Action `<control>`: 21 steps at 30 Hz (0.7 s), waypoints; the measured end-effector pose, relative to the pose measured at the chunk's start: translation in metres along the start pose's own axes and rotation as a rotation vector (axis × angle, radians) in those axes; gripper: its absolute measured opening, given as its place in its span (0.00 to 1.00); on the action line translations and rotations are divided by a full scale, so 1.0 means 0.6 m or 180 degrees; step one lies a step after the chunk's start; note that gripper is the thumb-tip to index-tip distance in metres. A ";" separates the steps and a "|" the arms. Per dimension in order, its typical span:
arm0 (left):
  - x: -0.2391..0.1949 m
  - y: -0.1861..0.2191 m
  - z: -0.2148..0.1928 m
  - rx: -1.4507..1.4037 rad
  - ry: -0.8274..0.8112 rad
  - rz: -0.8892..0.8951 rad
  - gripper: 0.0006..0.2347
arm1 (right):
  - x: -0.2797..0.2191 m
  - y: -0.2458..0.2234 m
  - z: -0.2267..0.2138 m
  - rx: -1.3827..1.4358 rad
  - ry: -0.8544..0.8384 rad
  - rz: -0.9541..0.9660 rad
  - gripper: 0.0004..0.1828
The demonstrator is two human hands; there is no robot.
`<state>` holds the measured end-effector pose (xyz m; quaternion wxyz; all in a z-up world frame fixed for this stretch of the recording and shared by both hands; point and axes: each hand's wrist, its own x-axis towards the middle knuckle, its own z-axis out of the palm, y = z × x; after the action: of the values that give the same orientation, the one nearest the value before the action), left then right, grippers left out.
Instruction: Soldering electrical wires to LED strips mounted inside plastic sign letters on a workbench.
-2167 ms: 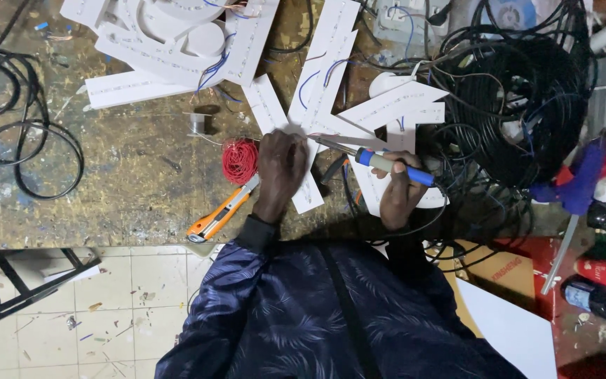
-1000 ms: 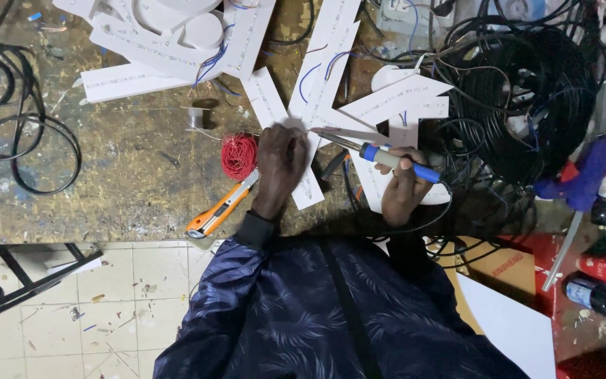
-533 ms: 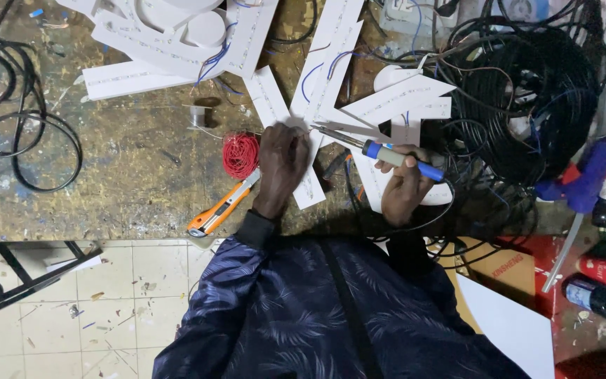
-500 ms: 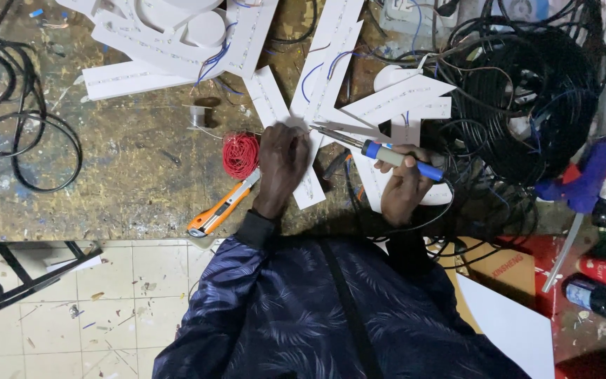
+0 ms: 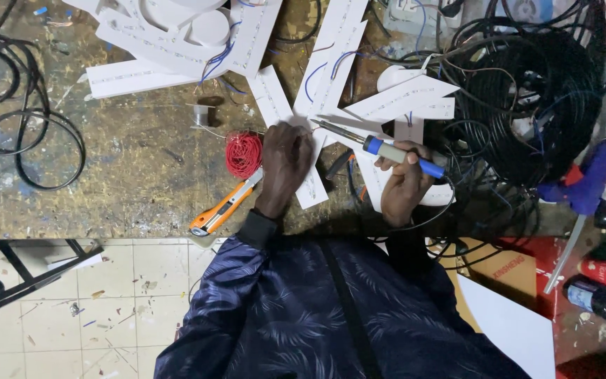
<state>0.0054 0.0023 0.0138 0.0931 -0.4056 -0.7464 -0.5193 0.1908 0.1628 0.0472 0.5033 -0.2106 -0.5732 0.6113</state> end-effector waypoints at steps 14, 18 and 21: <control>-0.002 -0.010 0.004 -0.0045 -0.0048 -0.0107 0.05 | 0.001 0.003 -0.001 -0.0005 -0.0037 0.0113 0.20; -0.005 -0.013 0.002 0.0025 -0.0119 -0.0078 0.04 | 0.005 -0.019 0.013 -0.0039 -0.0092 0.0211 0.22; -0.005 -0.013 0.003 -0.0003 -0.0140 -0.0113 0.05 | 0.001 -0.011 -0.005 -0.0066 -0.0178 0.0344 0.20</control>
<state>0.0022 0.0012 0.0058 0.0673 -0.4037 -0.7551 -0.5121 0.1953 0.1637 0.0524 0.4512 -0.2292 -0.5812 0.6373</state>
